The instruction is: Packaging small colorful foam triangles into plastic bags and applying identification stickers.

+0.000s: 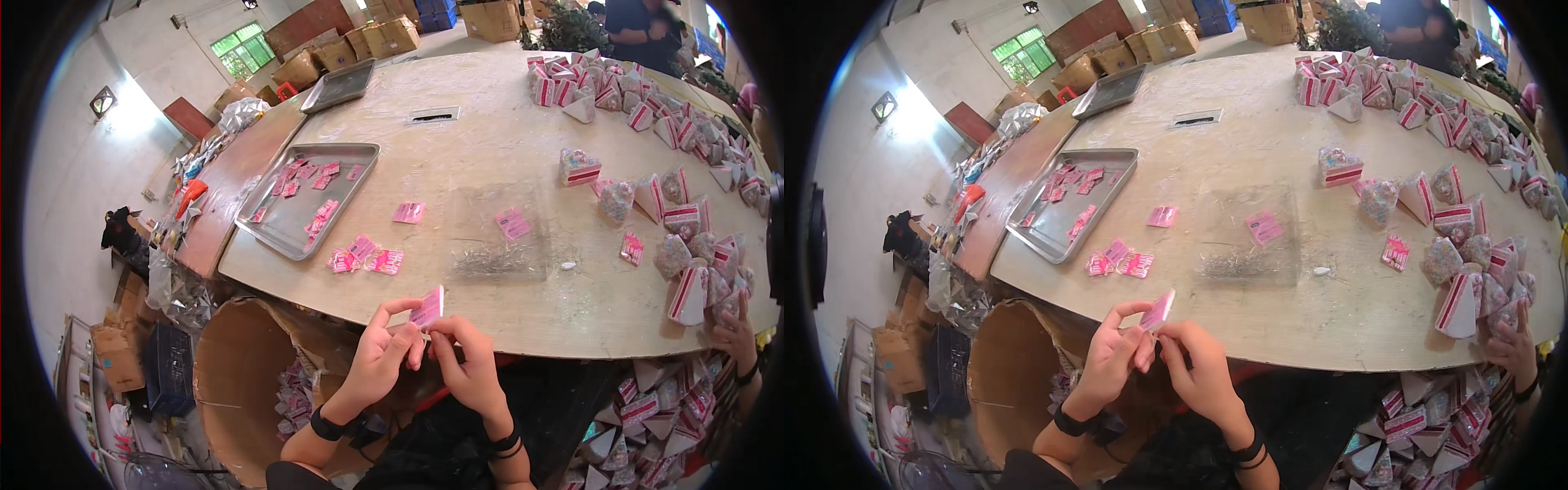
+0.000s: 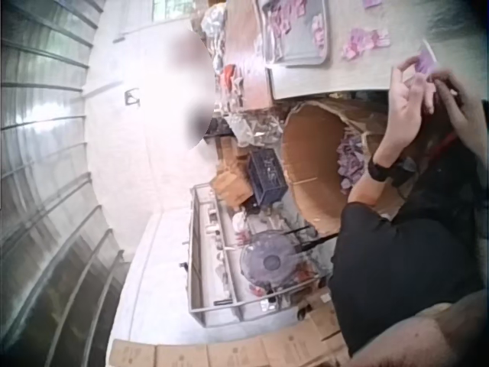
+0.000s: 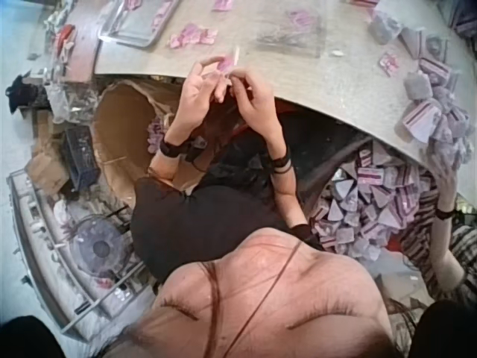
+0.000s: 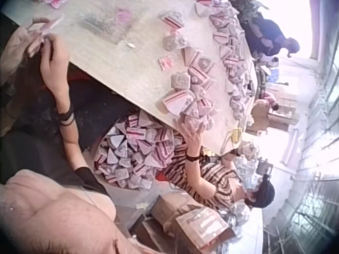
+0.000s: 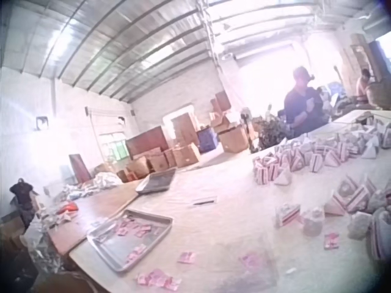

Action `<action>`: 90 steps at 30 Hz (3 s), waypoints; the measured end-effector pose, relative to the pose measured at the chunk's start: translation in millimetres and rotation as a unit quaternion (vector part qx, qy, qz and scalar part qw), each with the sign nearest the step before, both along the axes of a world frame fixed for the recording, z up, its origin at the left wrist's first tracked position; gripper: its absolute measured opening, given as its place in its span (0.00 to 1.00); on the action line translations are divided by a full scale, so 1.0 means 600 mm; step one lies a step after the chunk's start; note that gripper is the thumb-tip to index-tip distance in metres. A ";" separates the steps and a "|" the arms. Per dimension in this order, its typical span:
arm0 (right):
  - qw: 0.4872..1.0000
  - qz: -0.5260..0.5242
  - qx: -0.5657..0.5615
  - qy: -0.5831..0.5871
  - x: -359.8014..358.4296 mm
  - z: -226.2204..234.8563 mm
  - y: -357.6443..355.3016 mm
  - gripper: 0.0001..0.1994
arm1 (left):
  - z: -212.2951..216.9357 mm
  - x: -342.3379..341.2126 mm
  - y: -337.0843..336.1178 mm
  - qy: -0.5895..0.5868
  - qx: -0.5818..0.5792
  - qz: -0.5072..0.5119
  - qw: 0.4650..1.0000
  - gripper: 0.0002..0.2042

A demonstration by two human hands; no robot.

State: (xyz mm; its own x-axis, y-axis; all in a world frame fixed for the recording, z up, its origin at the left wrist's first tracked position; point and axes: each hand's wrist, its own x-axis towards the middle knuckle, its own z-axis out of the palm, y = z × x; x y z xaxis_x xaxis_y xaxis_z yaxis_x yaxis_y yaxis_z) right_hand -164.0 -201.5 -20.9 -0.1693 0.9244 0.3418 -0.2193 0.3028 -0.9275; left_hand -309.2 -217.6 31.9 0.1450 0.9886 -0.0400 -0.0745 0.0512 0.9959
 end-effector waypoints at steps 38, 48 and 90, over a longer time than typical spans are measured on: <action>0.978 -0.012 0.208 -0.015 0.058 -0.017 -0.007 0.12 | 0.052 0.023 -0.013 0.116 -0.168 -0.009 0.979 0.15; 0.979 0.012 0.173 -0.104 0.110 0.018 -0.021 0.05 | 0.028 -0.002 -0.006 0.291 0.229 0.070 0.926 0.11; 0.975 0.217 0.001 0.056 0.141 -0.017 -0.001 0.07 | -0.017 0.037 0.042 0.423 0.590 -0.098 0.680 0.22</action>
State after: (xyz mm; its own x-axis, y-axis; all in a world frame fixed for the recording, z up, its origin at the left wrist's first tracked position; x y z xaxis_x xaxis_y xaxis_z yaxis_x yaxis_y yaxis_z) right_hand -79.4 -201.9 -31.1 -0.5051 0.7737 0.3825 -0.4263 0.1616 -0.8900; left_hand -286.9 -192.3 22.0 0.6977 0.3696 0.6136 0.4446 -0.8951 0.0337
